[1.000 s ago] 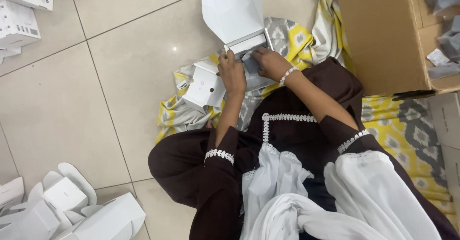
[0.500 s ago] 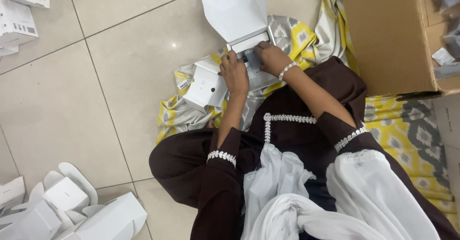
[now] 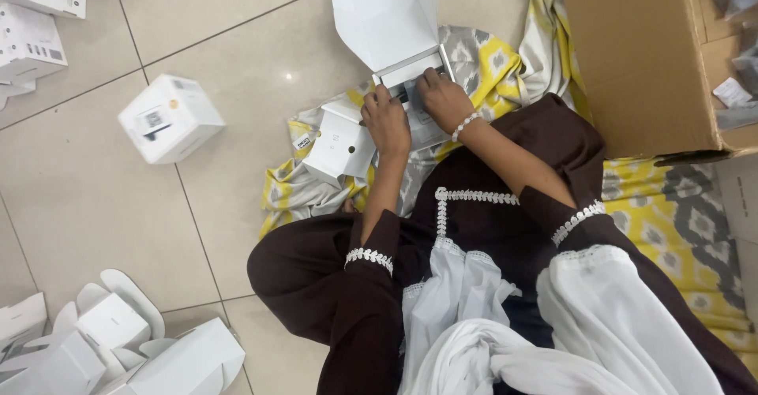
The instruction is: The person unboxes electronic devices and accessories and organizes them into retail packaging.
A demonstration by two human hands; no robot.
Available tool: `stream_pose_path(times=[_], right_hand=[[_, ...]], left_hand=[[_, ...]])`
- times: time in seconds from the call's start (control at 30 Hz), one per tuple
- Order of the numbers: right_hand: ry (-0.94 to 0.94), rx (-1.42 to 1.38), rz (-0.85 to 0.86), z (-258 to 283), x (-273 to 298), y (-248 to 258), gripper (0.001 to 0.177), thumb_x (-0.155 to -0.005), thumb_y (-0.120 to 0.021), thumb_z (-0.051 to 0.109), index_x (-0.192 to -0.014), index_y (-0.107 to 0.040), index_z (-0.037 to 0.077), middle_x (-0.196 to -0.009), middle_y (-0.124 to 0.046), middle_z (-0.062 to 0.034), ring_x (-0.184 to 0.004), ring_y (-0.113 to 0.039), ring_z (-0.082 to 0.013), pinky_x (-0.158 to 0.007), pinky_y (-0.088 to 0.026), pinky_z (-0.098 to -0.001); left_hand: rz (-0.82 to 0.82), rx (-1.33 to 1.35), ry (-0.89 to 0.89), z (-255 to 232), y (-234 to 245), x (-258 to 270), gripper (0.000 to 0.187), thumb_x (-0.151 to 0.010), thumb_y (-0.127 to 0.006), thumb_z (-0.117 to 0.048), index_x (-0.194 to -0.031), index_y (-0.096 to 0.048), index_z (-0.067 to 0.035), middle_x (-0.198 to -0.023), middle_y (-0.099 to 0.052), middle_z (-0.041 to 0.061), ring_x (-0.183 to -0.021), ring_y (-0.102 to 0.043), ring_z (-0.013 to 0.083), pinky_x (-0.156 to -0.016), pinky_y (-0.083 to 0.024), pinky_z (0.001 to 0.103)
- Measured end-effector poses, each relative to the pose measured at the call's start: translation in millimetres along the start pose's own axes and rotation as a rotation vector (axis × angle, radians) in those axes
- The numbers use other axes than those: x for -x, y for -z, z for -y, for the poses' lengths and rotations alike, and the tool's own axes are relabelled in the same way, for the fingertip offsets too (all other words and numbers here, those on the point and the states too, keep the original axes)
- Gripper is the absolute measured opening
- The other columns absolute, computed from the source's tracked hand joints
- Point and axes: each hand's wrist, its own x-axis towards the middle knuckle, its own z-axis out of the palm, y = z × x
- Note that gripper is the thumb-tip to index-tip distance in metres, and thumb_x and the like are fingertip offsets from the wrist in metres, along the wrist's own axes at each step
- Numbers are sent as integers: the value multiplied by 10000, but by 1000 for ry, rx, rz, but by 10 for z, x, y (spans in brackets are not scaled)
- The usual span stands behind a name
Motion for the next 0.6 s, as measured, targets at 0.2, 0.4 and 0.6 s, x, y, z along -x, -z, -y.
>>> stream_pose_path(times=[0.2,0.4,0.6], right_hand=[[-26,42,-28,20,-39,-16,196,-859,-626,60,-1048,-597,18,-1053,-582,-159,-914,-658,-323,-732,-576,-405],[7,49,-104,53,-2,71,284,-845,-639,74,-1118,-589,8,-1114,-552,-159,-883,-644,-316,-716,-572,-400],[9,47,-82,47,-3,95,328,-823,-617,48,-1149,-585,45,-1125,-524,-157,-864,-631,-303,-762,-561,-412]], left_hand=[[-2,-47,-5,36,-142,6,59,-810,-696,-41,-793,-731,3,-1140,-549,99,-1132,-519,314,-1025,-470,424],[0,243,-14,74,180,124,379,-845,-771,-209,-1159,-698,-8,-1299,-511,156,-1210,-487,364,-1002,-434,502],[-63,132,205,741,313,447,744,-870,-819,-335,-1467,-455,-81,-1429,-482,187,-1361,-449,383,-1078,-408,530]])
